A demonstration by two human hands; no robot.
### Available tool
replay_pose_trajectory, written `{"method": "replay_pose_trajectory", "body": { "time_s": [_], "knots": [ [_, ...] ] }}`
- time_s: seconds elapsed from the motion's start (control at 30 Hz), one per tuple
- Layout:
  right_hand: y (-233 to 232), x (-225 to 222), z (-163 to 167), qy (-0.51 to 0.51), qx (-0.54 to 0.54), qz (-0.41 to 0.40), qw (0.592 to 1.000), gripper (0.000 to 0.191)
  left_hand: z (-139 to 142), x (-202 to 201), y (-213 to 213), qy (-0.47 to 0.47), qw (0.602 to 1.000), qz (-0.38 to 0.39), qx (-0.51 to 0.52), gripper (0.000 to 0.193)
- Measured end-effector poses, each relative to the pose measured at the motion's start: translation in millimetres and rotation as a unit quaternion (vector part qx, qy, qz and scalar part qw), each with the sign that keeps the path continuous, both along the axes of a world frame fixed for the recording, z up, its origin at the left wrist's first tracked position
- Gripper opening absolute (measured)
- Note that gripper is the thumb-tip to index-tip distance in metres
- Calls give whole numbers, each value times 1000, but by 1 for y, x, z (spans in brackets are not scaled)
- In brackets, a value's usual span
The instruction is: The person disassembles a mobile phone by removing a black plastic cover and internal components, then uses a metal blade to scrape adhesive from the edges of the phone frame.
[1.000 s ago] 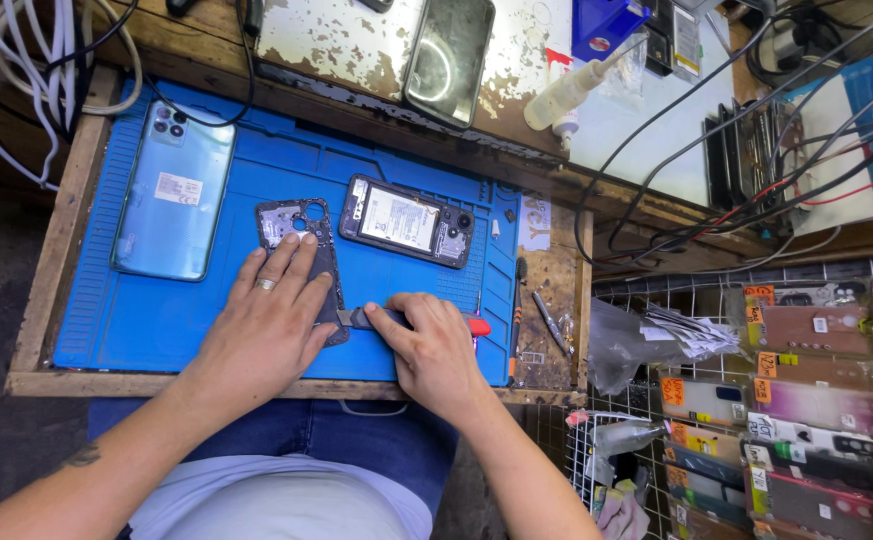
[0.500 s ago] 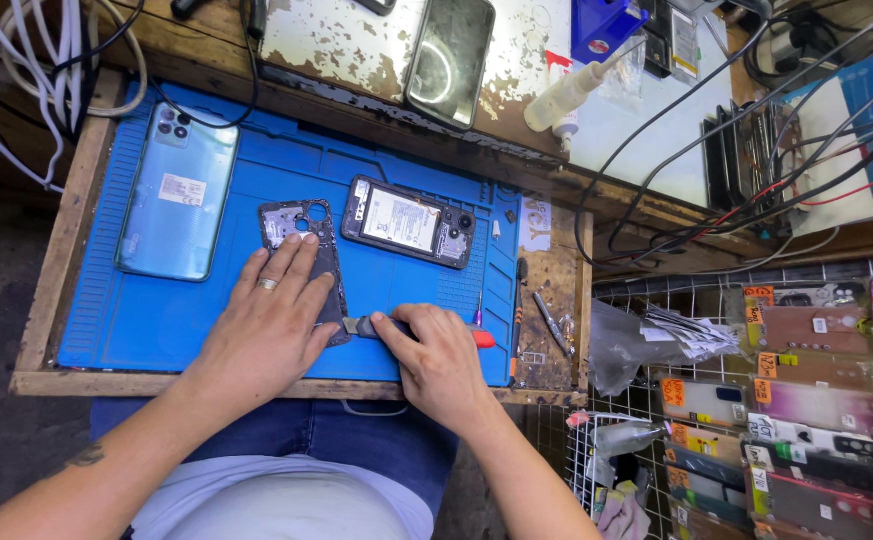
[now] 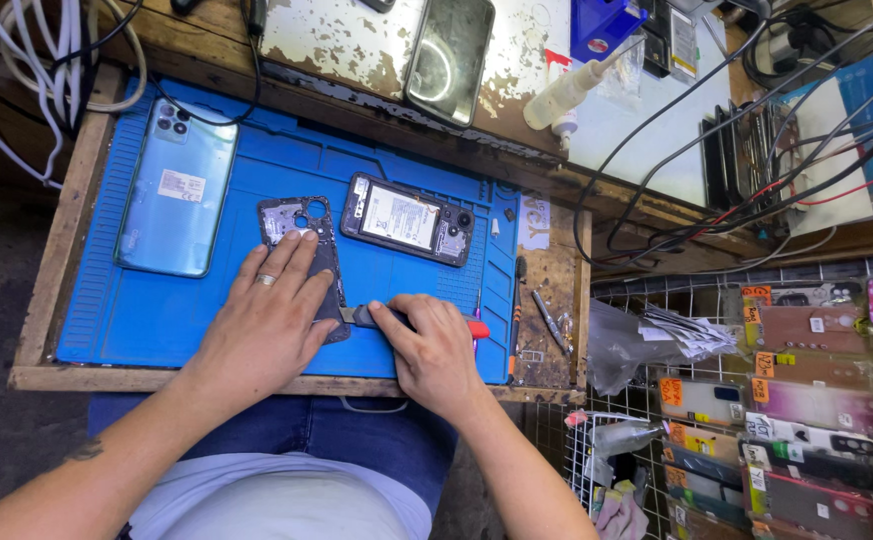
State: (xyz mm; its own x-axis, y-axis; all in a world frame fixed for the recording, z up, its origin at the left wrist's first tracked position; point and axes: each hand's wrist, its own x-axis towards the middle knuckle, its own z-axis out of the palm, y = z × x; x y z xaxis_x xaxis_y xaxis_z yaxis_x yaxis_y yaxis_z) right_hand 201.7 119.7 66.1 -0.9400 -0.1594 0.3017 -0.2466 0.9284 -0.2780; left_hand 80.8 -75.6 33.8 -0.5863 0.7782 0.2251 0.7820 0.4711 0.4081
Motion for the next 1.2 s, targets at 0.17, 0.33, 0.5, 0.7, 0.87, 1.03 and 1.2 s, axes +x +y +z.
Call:
{"method": "replay_pose_trajectory", "body": {
  "time_s": [0.17, 0.33, 0.5, 0.7, 0.87, 1.03, 1.2],
  "knots": [
    [2, 8, -3, 50, -28, -43, 997, 51, 10, 2, 0, 10, 998, 1, 57, 49],
    [0, 10, -8, 57, -21, -91, 994, 52, 17, -3, 6, 19, 995, -71, 69, 16],
    [1, 12, -11, 61, -11, -115, 991, 54, 17, -5, 19, 90, 987, -131, -4, 7],
    [1, 11, -13, 66, -18, -121, 990, 55, 14, -1, 27, 149, 973, -173, -34, 10],
    [3, 12, -17, 78, -25, -123, 989, 57, 10, -4, 31, 150, 973, -170, -30, 10],
    [11, 18, -15, 75, 0, -150, 986, 57, 7, -7, 29, 152, 972, -173, -48, 8],
    [23, 24, -10, 49, 43, -175, 982, 56, 5, -11, 27, 125, 981, -150, -5, 9]
  ]
}}
